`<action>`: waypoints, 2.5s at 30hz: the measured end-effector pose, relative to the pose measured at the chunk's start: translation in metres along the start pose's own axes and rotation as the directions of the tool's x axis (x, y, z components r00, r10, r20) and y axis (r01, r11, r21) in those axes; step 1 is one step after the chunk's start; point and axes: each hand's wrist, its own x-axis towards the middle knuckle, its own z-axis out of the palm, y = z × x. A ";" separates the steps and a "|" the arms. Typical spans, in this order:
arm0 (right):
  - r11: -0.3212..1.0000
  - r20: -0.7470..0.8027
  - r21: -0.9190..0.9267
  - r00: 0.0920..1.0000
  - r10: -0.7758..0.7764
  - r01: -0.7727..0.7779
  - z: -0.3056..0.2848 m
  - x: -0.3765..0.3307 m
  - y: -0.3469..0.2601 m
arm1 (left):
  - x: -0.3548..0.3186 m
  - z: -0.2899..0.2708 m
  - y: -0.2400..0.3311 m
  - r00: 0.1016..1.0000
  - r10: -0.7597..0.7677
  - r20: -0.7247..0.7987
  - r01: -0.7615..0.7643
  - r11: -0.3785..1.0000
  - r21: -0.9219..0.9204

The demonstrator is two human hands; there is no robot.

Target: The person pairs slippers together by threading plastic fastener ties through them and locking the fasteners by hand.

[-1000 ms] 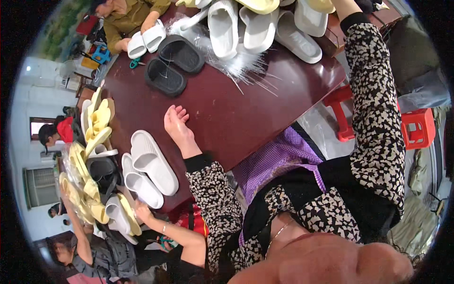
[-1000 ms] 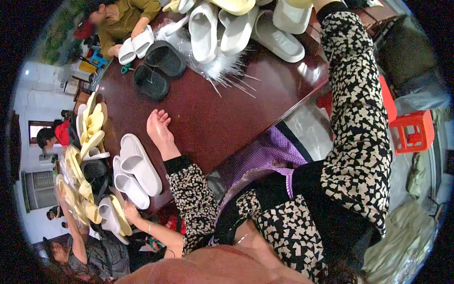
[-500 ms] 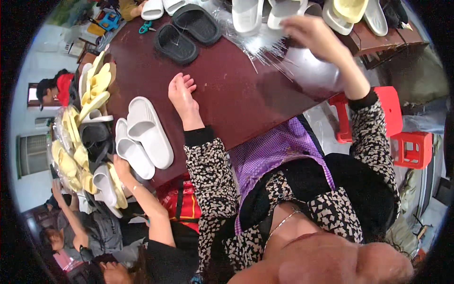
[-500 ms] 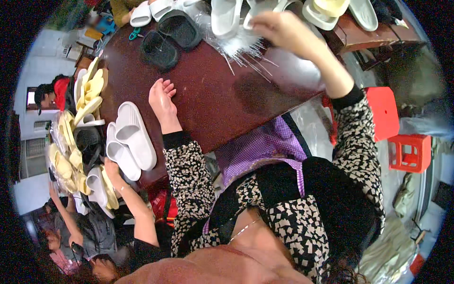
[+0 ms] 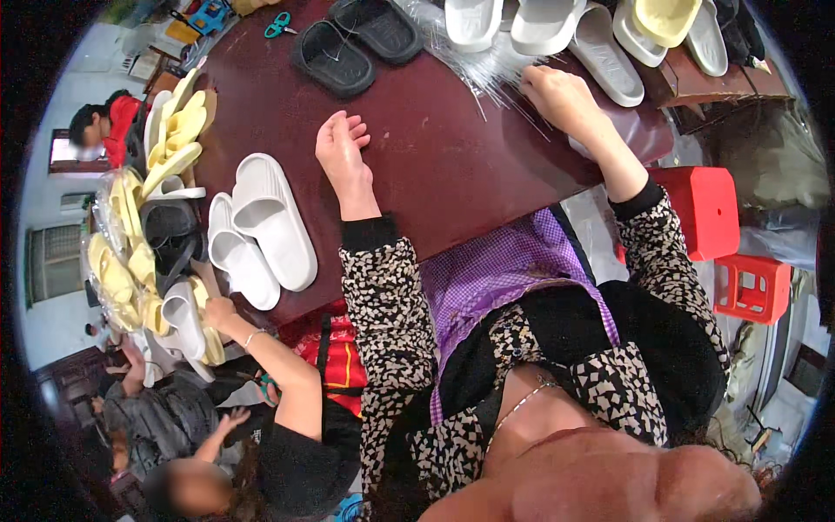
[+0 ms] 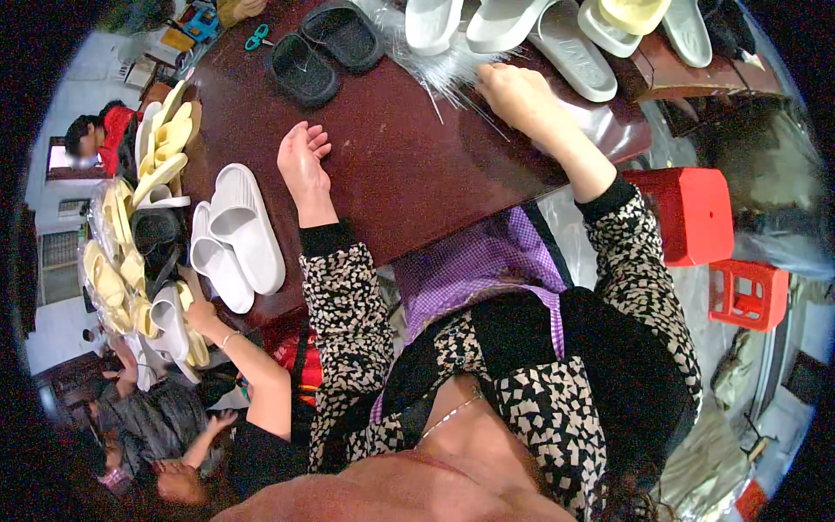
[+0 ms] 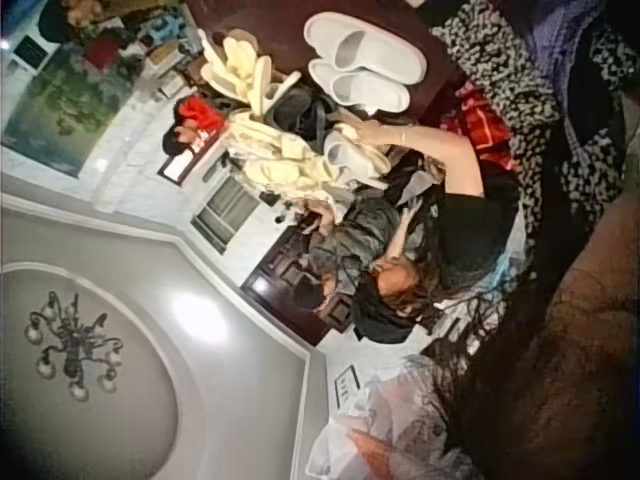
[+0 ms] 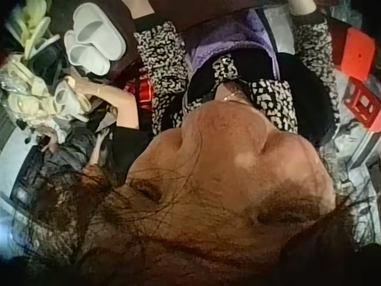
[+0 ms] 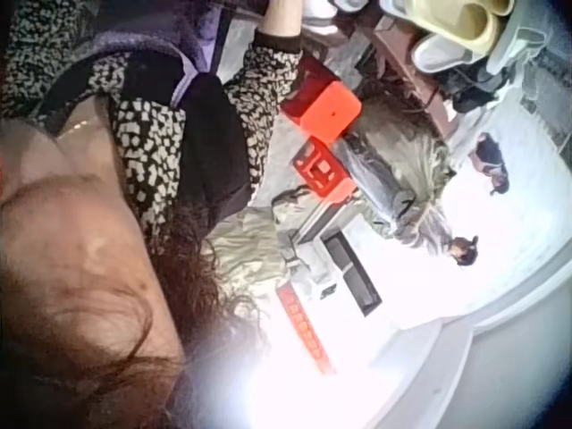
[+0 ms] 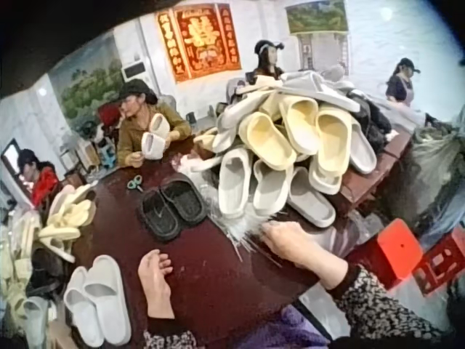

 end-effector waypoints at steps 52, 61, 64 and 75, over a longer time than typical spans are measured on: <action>0.821 -0.111 0.570 0.986 0.127 -0.042 -0.024 -0.084 -0.022 | -0.012 -0.034 -0.006 0.976 0.209 0.063 -0.218 0.951 0.220; 0.682 0.011 0.725 0.992 0.128 -0.096 -0.068 -0.111 -0.029 | -0.090 0.076 0.013 0.583 0.626 0.517 -0.794 0.575 0.199; 0.598 0.167 0.784 0.985 0.051 -0.164 -0.086 -0.123 -0.039 | -0.119 0.093 0.012 0.537 0.592 0.601 -0.794 0.594 0.125; 0.139 0.019 0.990 1.000 0.025 -0.022 -0.086 -0.151 0.004 | -0.152 0.067 0.021 0.473 0.449 0.758 -0.724 0.688 0.045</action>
